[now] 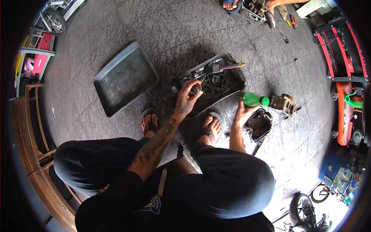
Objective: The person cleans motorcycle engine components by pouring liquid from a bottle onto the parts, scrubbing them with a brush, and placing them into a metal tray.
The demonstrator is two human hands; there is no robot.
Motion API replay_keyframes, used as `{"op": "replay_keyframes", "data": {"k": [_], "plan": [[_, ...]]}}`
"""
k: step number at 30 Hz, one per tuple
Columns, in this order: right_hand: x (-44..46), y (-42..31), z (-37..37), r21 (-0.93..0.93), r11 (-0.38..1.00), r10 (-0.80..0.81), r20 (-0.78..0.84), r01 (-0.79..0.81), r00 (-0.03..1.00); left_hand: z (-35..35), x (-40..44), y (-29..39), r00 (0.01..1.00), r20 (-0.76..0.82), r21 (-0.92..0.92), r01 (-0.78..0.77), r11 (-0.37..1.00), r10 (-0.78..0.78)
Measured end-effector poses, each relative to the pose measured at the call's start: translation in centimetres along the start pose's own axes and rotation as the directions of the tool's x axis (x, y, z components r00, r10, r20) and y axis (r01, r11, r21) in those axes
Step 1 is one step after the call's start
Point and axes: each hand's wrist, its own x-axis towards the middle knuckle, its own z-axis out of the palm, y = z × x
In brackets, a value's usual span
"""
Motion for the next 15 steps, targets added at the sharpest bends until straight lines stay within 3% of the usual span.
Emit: {"op": "replay_keyframes", "data": {"k": [7,9,11,13,15], "plan": [[-0.1,2.2,1.2,0.017,1.000,-0.018,-0.088,0.020,0.996,-0.1,0.1,-0.7,1.000,-0.013,-0.030,-0.015,0.999,0.015],[-0.1,2.7,1.0,0.028,0.999,0.029,-0.079,-0.027,0.996,-0.1,0.0,-1.4,0.980,0.056,-0.322,0.200,0.925,-0.192],[-0.5,0.8,0.8,-0.060,0.997,0.050,-0.079,-0.055,0.996,0.1,0.1,-1.2,0.986,0.061,-0.345,0.166,0.924,-0.155],[-0.5,1.3,0.8,-0.100,0.990,0.087,-0.079,-0.095,0.993,0.0,0.1,-0.7,0.954,0.088,-0.483,0.293,0.826,-0.287],[-0.9,2.0,1.0,0.005,0.998,0.066,-0.065,-0.065,0.996,0.0,0.4,0.0,0.931,0.079,-0.501,0.346,0.793,-0.357]]}}
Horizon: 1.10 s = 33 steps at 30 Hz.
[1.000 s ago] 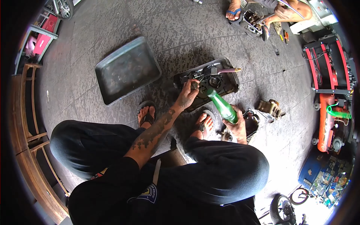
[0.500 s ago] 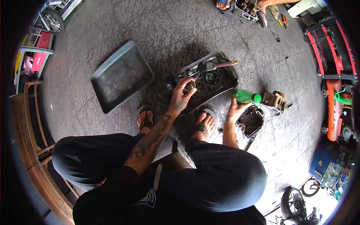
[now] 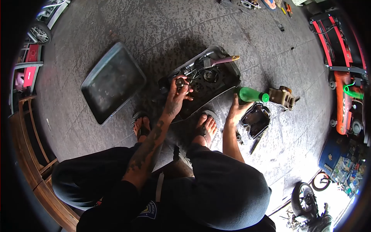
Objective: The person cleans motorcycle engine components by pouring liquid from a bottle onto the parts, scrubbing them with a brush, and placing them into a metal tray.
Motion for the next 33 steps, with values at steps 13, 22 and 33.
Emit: {"op": "replay_keyframes", "data": {"k": [13,22,33], "plan": [[0.1,-12.1,4.7,0.479,0.725,0.230,0.509,-0.494,0.830,-1.5,0.7,-1.0,0.997,0.012,0.360,-0.080,0.930,0.081],[3.6,-7.8,12.9,0.095,0.991,0.051,0.357,-0.090,0.933,-1.4,0.9,0.2,0.968,0.131,0.498,-0.250,0.830,0.212],[-1.2,-14.7,4.6,0.237,0.941,-0.337,0.582,0.243,0.740,-0.5,1.6,-2.4,0.971,0.066,0.657,-0.216,0.722,0.231]]}}
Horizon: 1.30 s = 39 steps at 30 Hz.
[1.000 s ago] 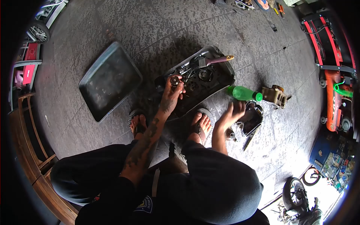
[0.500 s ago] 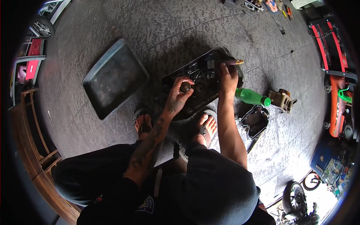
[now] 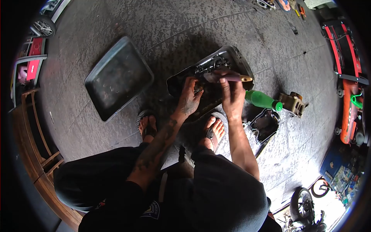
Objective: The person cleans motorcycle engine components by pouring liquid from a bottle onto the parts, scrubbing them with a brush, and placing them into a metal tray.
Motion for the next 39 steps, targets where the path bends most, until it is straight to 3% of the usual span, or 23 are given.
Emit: {"op": "replay_keyframes", "data": {"k": [1,2,4,7,8,11,12,15,18,21,22,25,26,31,33,34,37,39], "plan": [[-0.2,-0.1,-0.3,-0.032,0.999,-0.008,0.051,0.010,0.999,-0.1,0.1,0.2,0.999,-0.034,0.094,-0.021,0.995,0.024],[-0.6,0.1,-0.3,0.053,0.999,0.002,0.043,-0.004,0.999,-0.4,0.3,0.5,0.996,-0.070,0.190,-0.037,0.981,0.051],[-1.2,0.5,-0.3,0.204,0.978,0.023,0.050,-0.033,0.998,-0.6,0.3,0.6,0.994,-0.084,0.196,-0.056,0.979,0.073],[-1.3,-0.2,-1.6,0.094,0.988,0.119,0.025,-0.121,0.993,-0.8,0.3,0.2,0.990,-0.083,0.164,-0.099,0.982,0.114],[-1.0,0.0,-1.9,0.032,0.998,0.047,-0.027,-0.046,0.999,-0.7,0.2,0.1,0.988,-0.073,0.129,-0.129,0.983,0.140],[-0.7,-0.2,-1.7,0.277,0.953,0.131,-0.027,-0.118,0.991,-0.5,0.1,-0.3,0.990,-0.088,0.100,-0.097,0.990,0.106],[-0.6,-0.8,-1.6,0.286,0.956,0.054,0.030,-0.060,0.998,-0.4,0.1,-0.3,0.991,-0.076,0.100,-0.098,0.990,0.106],[-1.4,1.5,-1.4,0.028,0.998,0.053,0.083,-0.055,0.995,-0.7,0.4,-0.7,0.987,-0.068,0.032,-0.141,0.989,0.143],[-1.0,1.0,-2.3,0.038,0.994,0.096,0.047,-0.098,0.994,-0.6,0.4,0.4,0.991,-0.046,0.043,-0.124,0.991,0.126],[-0.1,-0.1,-2.0,0.246,0.967,0.093,-0.099,-0.066,0.991,-0.4,0.1,-0.4,0.991,-0.052,0.060,-0.123,0.991,0.126],[-0.1,-0.3,-1.5,0.363,0.922,0.183,-0.101,-0.135,0.978,-0.3,0.2,-0.5,0.991,-0.042,0.058,-0.128,0.990,0.131],[-0.2,1.4,-1.1,0.053,0.973,0.227,-0.017,-0.226,0.974,-0.6,0.2,-0.4,0.986,-0.047,0.076,-0.155,0.985,0.158],[0.1,2.6,-0.9,0.026,0.988,0.155,-0.071,-0.153,0.985,-0.8,0.1,-0.5,0.989,-0.016,0.078,-0.148,0.986,0.149],[0.3,2.3,-1.1,0.174,0.957,0.254,-0.117,-0.232,0.960,-0.7,0.0,-1.1,0.995,0.015,0.046,-0.100,0.994,0.100],[0.1,2.1,-0.4,0.257,0.960,0.126,-0.042,-0.112,0.991,-0.4,0.0,-1.5,1.000,0.004,-0.182,0.012,0.983,-0.011],[-0.1,2.0,-0.5,0.091,0.987,0.132,-0.017,-0.130,0.991,-0.4,0.1,-1.3,1.000,0.012,-0.181,0.010,0.984,-0.008],[0.4,1.8,-1.5,-0.053,0.983,0.174,-0.042,-0.176,0.984,-0.7,0.5,-0.5,0.997,-0.006,-0.034,-0.075,0.997,0.075],[0.7,1.8,-1.8,0.062,0.973,0.227,-0.070,-0.222,0.972,-0.8,0.3,-0.3,0.994,0.036,0.049,-0.103,0.994,0.101]]}}
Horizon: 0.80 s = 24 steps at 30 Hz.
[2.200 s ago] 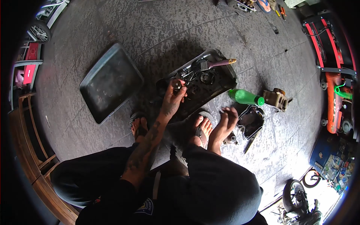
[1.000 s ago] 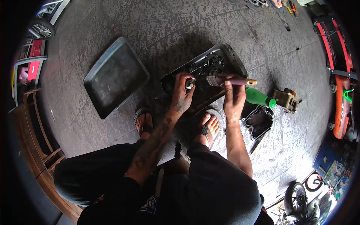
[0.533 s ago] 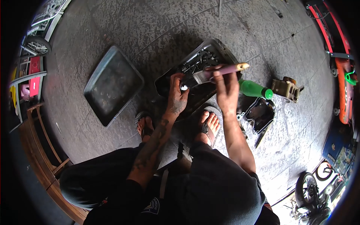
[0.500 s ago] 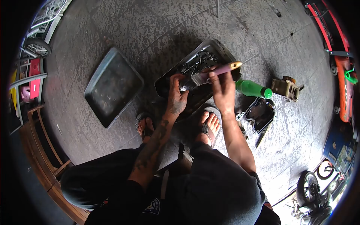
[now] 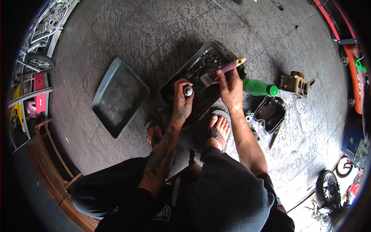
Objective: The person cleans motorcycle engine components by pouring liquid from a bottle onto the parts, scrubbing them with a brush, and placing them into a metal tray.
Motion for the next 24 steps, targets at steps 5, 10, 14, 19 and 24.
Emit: {"op": "replay_keyframes", "data": {"k": [5,10,14,19,24], "plan": [[-0.7,0.1,0.9,-0.016,1.000,-0.012,0.069,0.013,0.998,0.0,-0.3,-0.4,0.999,-0.023,-0.070,0.040,0.997,-0.041],[-0.3,-1.7,0.1,0.062,0.998,0.025,0.006,-0.025,1.000,-0.1,-0.5,-0.5,1.000,0.021,0.004,0.010,1.000,-0.010],[-0.3,-0.4,1.3,0.159,0.986,-0.067,0.044,0.059,0.997,0.1,-0.3,-0.7,0.999,-0.004,-0.077,0.033,0.996,-0.034],[-0.1,-2.2,0.1,0.022,0.995,-0.098,0.002,0.098,0.995,0.0,-0.4,-0.7,0.997,0.016,-0.212,0.077,0.974,-0.075],[-1.2,-1.7,-0.1,0.060,0.963,-0.270,0.178,0.264,0.946,0.3,-0.3,-0.5,0.998,-0.025,-0.254,0.050,0.966,-0.058]]}}
